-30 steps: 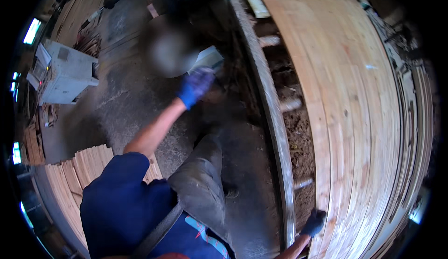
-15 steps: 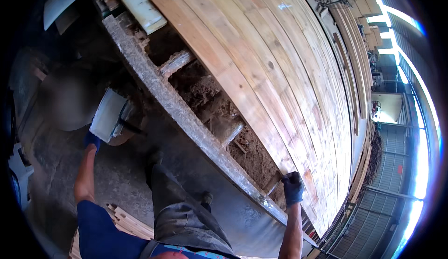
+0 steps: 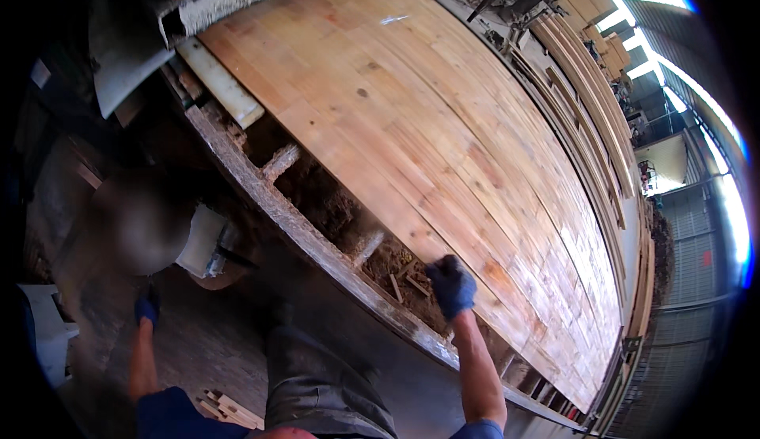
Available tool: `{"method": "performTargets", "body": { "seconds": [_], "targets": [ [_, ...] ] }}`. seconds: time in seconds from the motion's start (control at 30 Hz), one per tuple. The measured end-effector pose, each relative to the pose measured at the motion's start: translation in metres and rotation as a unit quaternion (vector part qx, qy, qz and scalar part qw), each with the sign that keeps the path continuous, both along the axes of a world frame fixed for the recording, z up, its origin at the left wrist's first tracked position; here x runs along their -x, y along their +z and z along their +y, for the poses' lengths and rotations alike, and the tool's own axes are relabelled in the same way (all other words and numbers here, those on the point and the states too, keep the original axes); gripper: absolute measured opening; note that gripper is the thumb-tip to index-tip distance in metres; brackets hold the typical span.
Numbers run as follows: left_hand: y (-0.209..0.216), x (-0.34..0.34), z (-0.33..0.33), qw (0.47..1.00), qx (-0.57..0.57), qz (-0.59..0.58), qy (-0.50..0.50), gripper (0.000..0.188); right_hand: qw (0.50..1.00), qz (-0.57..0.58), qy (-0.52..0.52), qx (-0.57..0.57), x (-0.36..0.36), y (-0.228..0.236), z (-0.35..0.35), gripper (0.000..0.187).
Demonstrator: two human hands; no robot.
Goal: The person applies a white finish to long wooden planks using a foam brush, working one plank at a time. They dip the brush into a container, coat the plank, and place it on a drying rack, repeating the process for several planks.
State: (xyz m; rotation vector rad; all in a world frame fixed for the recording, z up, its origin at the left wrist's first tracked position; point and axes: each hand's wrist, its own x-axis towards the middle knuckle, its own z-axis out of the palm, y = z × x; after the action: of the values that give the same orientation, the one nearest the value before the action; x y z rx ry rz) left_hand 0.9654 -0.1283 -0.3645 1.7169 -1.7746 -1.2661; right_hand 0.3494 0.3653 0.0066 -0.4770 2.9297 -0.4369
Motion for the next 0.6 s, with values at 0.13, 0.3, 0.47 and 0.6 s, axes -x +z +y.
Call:
{"method": "performTargets", "body": {
  "seconds": [0.13, 0.3, 0.47, 0.6],
  "targets": [
    [0.041, -0.037, 0.021, 0.941, -0.194, 0.269, 0.068, 0.025, 0.997, -0.010, 0.068, 0.022, 0.007, -0.015, -0.024, 0.028],
    [0.271, 0.213, 0.220, 0.948, -0.117, 0.228, -0.190, 0.028, 0.918, -0.023, 0.266, 0.293, -0.083, 0.029, 0.022, 0.035],
    [0.389, 0.344, 0.476, 0.826, 0.064, 0.221, -0.515, 0.029, 0.888, -0.074, 0.151, 0.429, -0.184, 0.072, 0.189, 0.044],
    [0.417, 0.391, 0.673, 0.624, -0.121, 0.292, -0.715, 0.024, 0.878, -0.035, -0.021, 0.476, -0.218, 0.076, 0.355, 0.039]
  ]
}}
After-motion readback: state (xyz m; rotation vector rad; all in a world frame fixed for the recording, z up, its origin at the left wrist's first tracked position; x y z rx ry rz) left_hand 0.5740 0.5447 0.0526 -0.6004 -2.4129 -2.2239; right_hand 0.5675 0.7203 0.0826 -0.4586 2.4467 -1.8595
